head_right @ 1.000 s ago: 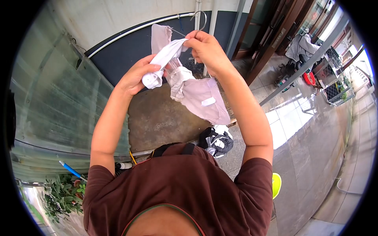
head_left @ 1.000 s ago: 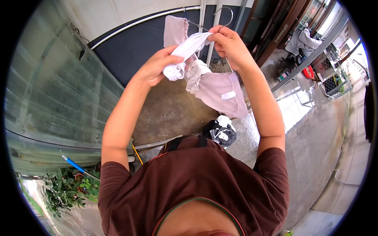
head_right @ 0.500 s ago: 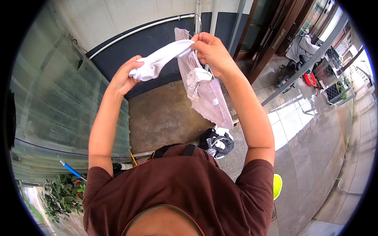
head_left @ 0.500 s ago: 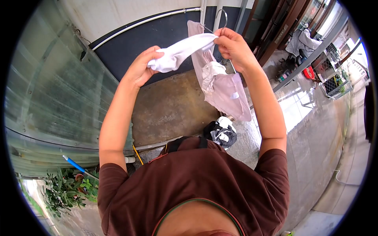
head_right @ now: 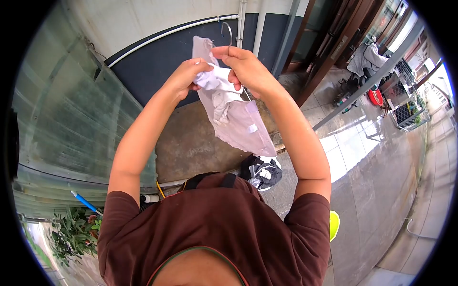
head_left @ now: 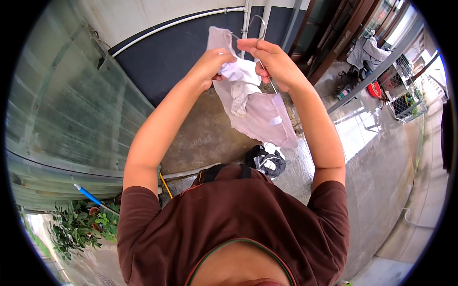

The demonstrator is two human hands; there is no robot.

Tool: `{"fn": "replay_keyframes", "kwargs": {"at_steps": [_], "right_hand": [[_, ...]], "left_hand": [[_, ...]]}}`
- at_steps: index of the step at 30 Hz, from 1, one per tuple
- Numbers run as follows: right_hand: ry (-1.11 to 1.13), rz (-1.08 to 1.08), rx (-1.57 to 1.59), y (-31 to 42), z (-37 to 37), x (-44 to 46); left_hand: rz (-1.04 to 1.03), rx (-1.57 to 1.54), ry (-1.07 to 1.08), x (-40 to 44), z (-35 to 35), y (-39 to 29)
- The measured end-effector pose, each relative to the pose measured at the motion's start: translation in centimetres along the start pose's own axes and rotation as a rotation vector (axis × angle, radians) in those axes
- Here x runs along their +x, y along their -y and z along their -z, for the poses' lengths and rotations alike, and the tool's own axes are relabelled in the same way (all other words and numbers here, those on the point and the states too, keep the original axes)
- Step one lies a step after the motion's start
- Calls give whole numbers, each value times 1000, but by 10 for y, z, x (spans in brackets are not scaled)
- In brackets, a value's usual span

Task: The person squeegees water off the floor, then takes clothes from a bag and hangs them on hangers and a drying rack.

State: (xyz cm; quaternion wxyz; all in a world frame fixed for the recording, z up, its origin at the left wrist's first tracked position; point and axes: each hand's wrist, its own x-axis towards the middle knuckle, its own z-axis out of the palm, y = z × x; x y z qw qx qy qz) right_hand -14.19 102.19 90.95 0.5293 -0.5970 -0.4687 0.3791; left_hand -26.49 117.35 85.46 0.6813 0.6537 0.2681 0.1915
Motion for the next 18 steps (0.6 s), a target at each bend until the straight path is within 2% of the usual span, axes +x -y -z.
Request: {"fn": "replay_keyframes", "kwargs": {"at_steps": [3,6,9,12,13,18], "right_hand": [[-6,-14,31,-5,-1,1],[-15,22,67,-7,3,-2],[-9,32,57,-5,6,-6],[-9,41,79,-3,10,-6],[-18,59,90,-3,13,-7],[-65,122,85,10,21,-4]], "left_hand": [[35,-266,60,8,-9,-2],[-17,-313,134,15,-7,13],[23,-112,-15,15,-3,24],[-47,95,-92,8,3,19],[-109,102,-138,10,5,24],[-96,86,-152,-7,27,21]]}}
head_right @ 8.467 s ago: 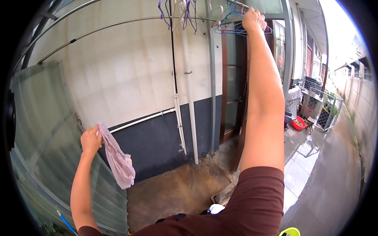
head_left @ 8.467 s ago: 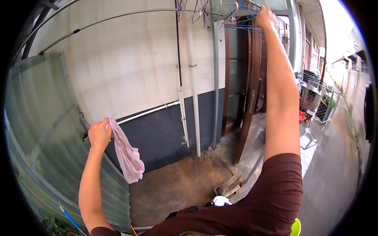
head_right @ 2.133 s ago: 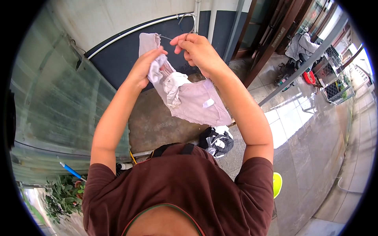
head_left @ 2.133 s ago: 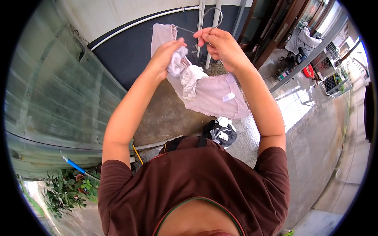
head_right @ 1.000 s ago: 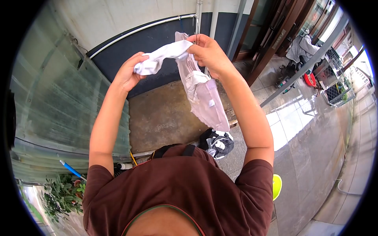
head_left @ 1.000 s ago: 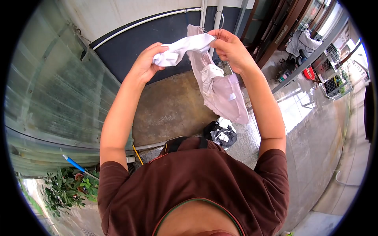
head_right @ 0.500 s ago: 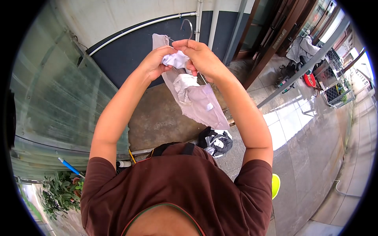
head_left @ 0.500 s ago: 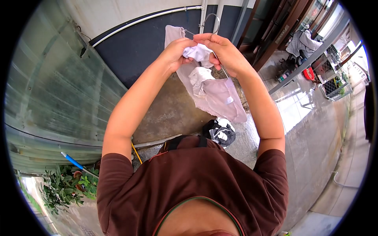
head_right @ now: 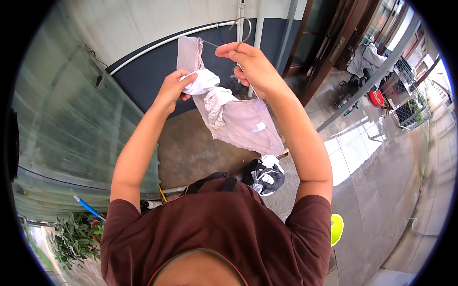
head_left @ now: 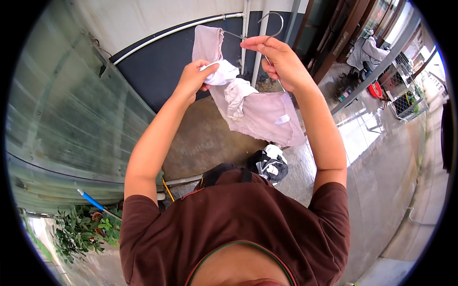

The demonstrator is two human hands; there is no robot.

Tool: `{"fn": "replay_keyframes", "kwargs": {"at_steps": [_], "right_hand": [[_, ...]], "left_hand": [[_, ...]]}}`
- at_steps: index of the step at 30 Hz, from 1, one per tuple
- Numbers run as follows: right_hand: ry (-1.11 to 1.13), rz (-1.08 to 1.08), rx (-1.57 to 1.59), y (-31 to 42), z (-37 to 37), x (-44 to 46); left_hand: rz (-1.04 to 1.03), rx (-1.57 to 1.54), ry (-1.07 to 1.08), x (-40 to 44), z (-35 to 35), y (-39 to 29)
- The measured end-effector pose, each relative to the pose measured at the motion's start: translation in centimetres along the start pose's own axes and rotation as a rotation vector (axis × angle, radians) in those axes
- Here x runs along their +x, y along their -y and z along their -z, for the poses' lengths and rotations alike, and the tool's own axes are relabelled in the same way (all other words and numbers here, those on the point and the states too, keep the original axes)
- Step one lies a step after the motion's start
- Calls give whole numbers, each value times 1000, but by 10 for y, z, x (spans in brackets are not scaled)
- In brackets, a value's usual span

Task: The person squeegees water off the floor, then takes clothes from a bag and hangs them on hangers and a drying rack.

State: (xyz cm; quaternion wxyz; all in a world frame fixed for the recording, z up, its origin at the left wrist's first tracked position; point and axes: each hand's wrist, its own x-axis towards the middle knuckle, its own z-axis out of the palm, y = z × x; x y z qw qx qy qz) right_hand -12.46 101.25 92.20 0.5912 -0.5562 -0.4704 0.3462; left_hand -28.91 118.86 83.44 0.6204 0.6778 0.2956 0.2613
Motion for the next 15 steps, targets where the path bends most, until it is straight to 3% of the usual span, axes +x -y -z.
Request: {"fn": "replay_keyframes", "kwargs": {"at_steps": [7,11,15], "right_hand": [[35,81,-49,29,-5,7],[69,92,-97,42,-13,12],[89,96,-119,48,-19,17]], "left_hand": [[159,-154,-21,-7,23,11],[-90,2,107,7,40,35],[-288,51,-72,1,29,22]]}}
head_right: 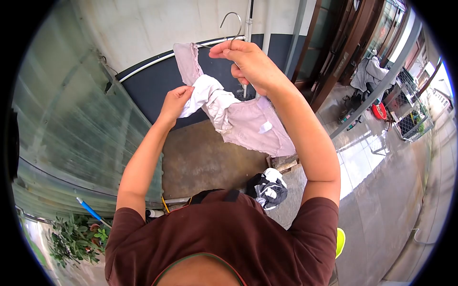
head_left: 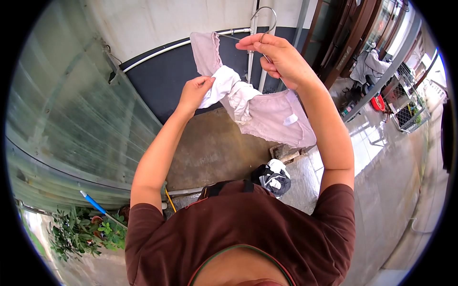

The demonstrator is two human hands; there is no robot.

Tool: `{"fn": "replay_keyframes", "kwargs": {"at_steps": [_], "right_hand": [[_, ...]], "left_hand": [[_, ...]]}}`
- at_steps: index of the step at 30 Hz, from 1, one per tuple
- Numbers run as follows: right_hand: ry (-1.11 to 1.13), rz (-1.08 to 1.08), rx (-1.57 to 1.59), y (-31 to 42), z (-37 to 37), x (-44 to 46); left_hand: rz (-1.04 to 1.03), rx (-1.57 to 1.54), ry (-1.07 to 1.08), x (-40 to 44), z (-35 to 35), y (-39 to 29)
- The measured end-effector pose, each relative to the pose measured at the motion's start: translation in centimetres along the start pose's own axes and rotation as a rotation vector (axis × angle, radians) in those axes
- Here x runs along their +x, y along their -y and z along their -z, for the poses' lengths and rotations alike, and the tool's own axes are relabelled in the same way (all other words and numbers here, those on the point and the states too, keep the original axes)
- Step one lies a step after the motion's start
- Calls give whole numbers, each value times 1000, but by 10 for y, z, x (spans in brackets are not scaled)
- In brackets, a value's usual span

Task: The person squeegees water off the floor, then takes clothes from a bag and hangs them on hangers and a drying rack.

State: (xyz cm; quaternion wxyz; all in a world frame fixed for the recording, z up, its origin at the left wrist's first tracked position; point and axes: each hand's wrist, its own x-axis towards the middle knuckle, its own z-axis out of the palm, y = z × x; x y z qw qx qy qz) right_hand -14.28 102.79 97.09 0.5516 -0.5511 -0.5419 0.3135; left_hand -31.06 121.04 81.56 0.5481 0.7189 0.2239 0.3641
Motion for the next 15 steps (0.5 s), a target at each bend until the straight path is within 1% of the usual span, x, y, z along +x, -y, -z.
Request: {"fn": "replay_keyframes", "kwargs": {"at_steps": [3,4,7,8,11,12,15], "right_hand": [[10,16,-20,9,-4,2],[21,16,-17,12,-6,4],[65,25,-6,18,-8,5],[90,29,-6,19,-8,7],[146,26,-13,27,-14,9],[159,32,-24,29,-16,9],[193,75,-39,42,-17,5]], "left_hand": [[14,670,-56,-1,11,-14],[142,731,-46,-1,15,-18],[-180,676,-436,-8,16,-9],[-278,664,-515,-7,20,-14],[-716,726,-715,0,28,-62],[-805,775,-672,7,37,-75],[-963,1141,-396,24,62,-103]]}}
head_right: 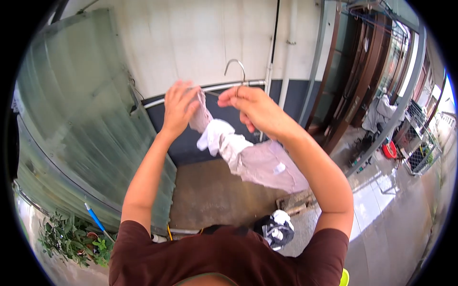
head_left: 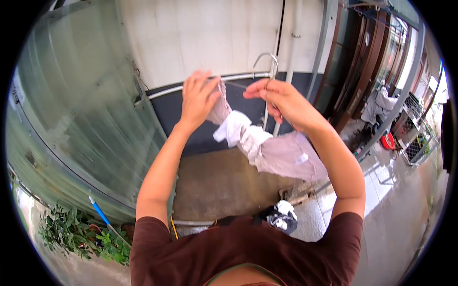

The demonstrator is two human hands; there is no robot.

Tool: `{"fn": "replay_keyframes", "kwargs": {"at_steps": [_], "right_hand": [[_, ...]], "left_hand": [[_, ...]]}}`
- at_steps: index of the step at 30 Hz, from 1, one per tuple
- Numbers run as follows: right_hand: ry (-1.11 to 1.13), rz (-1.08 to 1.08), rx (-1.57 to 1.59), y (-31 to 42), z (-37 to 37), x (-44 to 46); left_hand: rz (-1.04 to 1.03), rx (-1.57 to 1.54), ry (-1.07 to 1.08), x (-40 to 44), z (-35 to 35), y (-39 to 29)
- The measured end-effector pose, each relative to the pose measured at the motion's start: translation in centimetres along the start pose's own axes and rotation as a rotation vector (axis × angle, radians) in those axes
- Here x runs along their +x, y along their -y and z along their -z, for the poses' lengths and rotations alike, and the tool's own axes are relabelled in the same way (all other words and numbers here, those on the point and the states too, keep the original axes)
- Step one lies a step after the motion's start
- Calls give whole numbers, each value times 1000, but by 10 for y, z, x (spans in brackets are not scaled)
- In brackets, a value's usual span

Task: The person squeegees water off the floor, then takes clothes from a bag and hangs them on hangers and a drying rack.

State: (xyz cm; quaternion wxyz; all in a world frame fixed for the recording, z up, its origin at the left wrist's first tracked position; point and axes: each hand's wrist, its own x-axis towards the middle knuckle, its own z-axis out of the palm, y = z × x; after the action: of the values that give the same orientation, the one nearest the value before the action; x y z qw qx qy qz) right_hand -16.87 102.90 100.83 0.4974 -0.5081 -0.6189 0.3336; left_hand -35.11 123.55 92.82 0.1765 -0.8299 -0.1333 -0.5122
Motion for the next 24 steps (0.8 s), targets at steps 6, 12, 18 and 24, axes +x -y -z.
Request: {"fn": "replay_keyframes", "kwargs": {"at_steps": [6,12,18,24], "right_hand": [[91,41,-64,30,-6,-9],[79,147,-301,64,16,-32],[-90,332,-614,90,38,-41],[-525,550,-926,104,15,1]], "left_hand": [[82,-314,175,22,23,30],[187,-295,-103,40,51,66],[283,-150,-158,67,88,116],[265,-164,-201,105,106,149]]}}
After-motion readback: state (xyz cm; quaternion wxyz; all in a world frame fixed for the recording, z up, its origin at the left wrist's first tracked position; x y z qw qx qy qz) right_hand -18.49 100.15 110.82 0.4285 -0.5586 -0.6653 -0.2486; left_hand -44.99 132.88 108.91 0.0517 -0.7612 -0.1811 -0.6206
